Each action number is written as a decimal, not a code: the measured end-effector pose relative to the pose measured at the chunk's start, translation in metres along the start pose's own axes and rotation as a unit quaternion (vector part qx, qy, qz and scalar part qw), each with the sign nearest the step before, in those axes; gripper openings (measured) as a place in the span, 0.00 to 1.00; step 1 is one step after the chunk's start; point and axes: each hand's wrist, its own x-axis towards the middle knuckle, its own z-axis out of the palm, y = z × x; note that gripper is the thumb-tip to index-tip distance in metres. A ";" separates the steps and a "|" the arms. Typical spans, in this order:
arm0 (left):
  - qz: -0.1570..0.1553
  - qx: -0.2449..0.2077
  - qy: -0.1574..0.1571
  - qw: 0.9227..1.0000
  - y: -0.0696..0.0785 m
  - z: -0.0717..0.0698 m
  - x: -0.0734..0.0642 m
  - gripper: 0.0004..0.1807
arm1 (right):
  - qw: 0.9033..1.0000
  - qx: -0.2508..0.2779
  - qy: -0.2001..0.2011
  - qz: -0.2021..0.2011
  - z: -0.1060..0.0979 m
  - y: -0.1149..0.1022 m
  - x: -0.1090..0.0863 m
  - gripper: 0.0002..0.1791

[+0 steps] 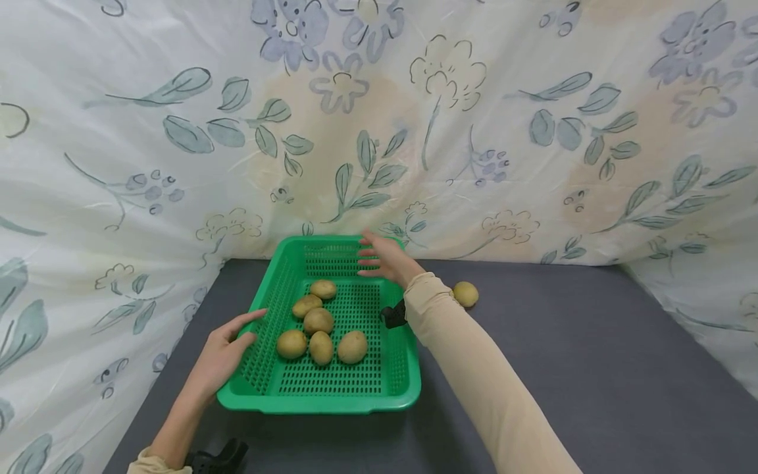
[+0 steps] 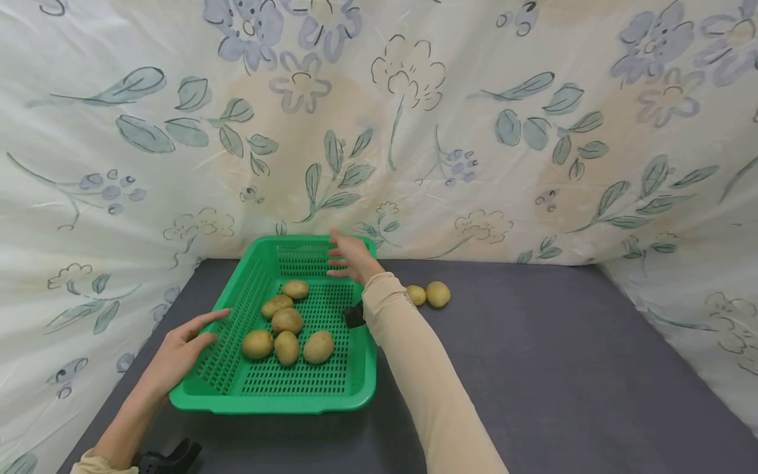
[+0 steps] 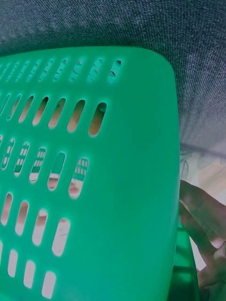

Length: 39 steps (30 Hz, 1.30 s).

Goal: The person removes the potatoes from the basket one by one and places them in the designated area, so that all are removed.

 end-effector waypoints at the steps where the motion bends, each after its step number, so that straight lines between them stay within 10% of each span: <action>1: 0.001 0.001 0.000 1.000 0.000 0.000 0.000 0.23 | 1.000 0.003 -0.002 0.001 0.001 0.001 0.000 0.32; 39: -0.014 0.000 -0.005 1.000 0.003 -0.001 0.002 0.24 | 0.999 -0.006 0.023 0.040 0.042 0.036 0.017 0.32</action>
